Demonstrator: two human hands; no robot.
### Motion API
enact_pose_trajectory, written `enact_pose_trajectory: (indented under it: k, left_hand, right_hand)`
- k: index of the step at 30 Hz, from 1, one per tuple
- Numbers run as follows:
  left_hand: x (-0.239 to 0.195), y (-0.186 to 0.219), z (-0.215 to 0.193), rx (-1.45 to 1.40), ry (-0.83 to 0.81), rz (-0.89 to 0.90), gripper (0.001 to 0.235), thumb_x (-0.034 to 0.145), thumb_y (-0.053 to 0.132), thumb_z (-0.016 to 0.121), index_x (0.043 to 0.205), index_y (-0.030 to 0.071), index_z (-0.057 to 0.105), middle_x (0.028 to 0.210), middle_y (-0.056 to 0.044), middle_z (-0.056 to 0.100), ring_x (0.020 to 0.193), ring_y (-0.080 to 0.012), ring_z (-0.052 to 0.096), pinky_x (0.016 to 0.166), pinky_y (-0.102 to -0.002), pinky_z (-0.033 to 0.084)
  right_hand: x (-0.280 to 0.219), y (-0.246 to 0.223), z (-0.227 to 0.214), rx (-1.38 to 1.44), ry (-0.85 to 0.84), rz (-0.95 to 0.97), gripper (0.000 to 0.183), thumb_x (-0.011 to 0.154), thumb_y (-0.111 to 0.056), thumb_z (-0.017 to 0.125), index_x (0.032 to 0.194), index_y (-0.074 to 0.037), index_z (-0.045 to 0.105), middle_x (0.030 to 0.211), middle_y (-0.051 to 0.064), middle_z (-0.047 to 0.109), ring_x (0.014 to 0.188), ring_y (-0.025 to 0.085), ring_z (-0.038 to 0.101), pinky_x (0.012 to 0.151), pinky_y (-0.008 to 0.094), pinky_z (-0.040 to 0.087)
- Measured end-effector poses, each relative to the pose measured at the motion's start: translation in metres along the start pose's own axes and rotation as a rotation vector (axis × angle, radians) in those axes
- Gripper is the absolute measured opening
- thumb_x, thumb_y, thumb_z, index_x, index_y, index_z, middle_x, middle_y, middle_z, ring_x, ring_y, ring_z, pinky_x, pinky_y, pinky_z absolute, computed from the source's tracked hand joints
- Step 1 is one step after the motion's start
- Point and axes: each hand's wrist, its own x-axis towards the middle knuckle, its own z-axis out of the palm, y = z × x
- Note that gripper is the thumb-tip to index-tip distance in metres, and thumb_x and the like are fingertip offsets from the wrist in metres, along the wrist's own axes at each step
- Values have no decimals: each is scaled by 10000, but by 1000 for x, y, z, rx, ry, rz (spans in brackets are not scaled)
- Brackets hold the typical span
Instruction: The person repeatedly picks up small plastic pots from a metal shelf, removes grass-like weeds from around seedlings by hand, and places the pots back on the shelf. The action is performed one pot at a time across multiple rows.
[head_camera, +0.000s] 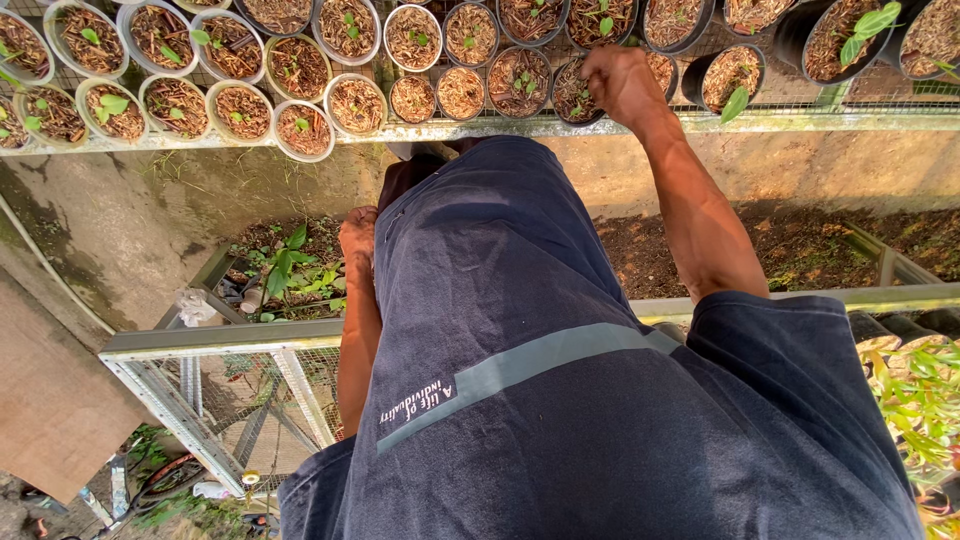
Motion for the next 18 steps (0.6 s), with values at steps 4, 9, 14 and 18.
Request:
enact_pose_trajectory:
  k: [4,9,14,18]
  left_hand:
    - [-1,2,-4,87,-5,2,225,979,189,624,1118,63,749,989,-116,778,830,-185,717,802,-325,564]
    - [-2,4,-4,102,-7,-29,235,980,208,627,1140,79,740,1003,-120,781,830,-205,723,802,-338,569]
    - [-2,0,-1,129,7,-16,221,980,195,641,1121,67,752,1003,-141,771,843,-204,718,796,-347,567]
    - [-2,3,0,65,5,-5,221,972,193,635,1114,67,747,994,-120,783,834,-194,723,790,-335,572]
  right_hand:
    - [5,-5,6,-77,-48,-15,292,907,151,551,1045,16,771,1066,223,722,779,253,705,616,262,574]
    - [3,-15,4,-228,-112,13,208,894,125,568,935,39,753,1089,242,702,789,267,688,612,263,572]
    - [6,-10,10,-290,-187,77,181,1021,66,520,981,-3,683,1013,262,674,698,264,662,548,334,541]
    - [12,-1,19,-393,-76,-118,211,865,168,515,872,16,662,950,252,678,695,249,633,569,272,592]
